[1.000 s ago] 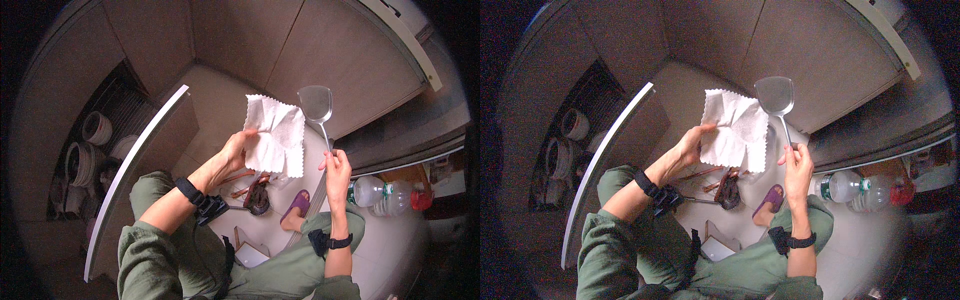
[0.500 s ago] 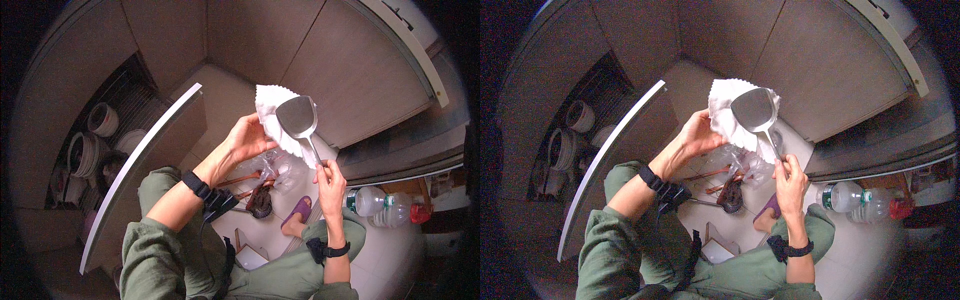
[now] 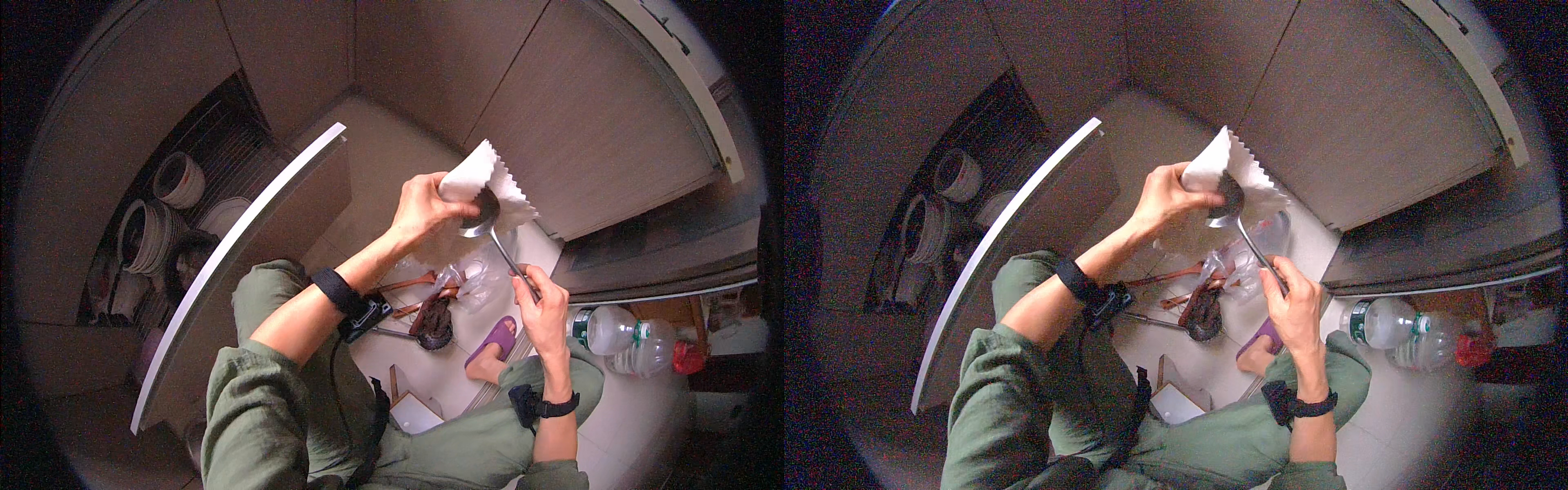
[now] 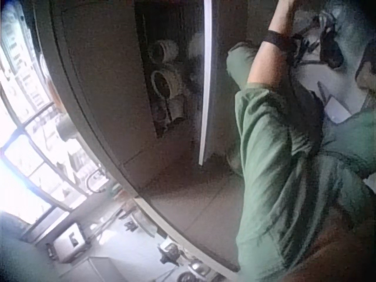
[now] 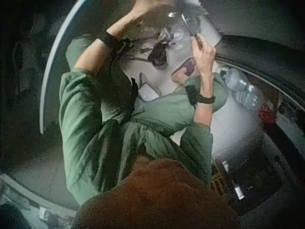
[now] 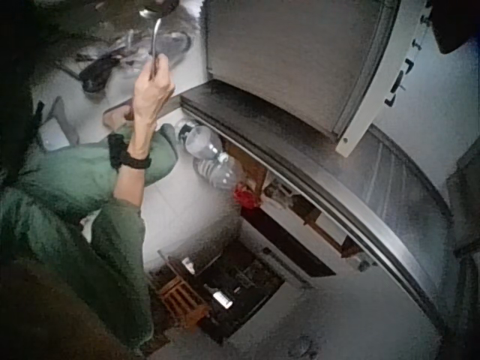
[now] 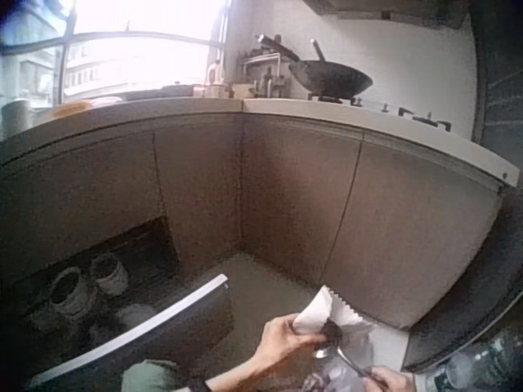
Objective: The person unpacks a metal ladle from a plastic bag and wipes it with a paper towel. They then attach a wooden handle to the ladle's metal shaft and wipe the handle with a cloth. The person holds the assembled ladle to inspect it.
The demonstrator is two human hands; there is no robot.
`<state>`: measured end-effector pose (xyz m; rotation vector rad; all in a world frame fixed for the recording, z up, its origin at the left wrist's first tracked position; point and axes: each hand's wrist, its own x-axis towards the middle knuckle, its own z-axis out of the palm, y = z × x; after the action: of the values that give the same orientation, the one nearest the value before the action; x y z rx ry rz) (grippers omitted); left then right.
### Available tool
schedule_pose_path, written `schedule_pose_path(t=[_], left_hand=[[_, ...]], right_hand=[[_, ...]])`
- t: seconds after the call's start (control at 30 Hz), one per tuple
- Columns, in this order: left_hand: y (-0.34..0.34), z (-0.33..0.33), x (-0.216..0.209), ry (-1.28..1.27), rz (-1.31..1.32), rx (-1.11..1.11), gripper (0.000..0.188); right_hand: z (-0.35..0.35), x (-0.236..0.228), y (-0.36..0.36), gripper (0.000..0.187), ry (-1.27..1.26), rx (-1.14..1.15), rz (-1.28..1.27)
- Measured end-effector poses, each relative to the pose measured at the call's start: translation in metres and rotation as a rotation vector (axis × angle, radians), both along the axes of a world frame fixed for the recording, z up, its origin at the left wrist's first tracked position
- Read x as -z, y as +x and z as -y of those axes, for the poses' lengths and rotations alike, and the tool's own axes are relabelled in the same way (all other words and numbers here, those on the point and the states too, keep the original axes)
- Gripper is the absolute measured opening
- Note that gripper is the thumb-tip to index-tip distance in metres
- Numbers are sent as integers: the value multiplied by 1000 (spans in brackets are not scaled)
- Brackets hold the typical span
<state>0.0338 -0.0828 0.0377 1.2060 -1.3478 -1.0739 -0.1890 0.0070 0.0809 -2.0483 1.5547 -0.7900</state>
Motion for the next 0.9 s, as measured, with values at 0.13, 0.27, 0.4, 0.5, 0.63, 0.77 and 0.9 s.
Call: schedule_pose_path(t=[0.13,0.27,0.4,0.5,0.63,0.77,0.9], left_hand=[[-2,10,3,167,-66,-119,45],[4,17,3,378,-533,-331,64],[10,15,5,375,-757,-161,61],[-3,5,6,400,-707,46,54],[-29,-13,6,496,-794,455,36],[-42,-31,2,523,-747,549,27],[-37,-33,-2,368,-391,480,28]], right_hand=[[-1,2,2,17,227,52,190],[1,4,1,23,362,74,422],[8,1,-8,32,579,84,864],[12,-1,-12,33,714,-25,1142],[12,6,-1,32,750,1,994],[10,18,17,38,587,-69,584],[6,23,23,35,534,49,536]])
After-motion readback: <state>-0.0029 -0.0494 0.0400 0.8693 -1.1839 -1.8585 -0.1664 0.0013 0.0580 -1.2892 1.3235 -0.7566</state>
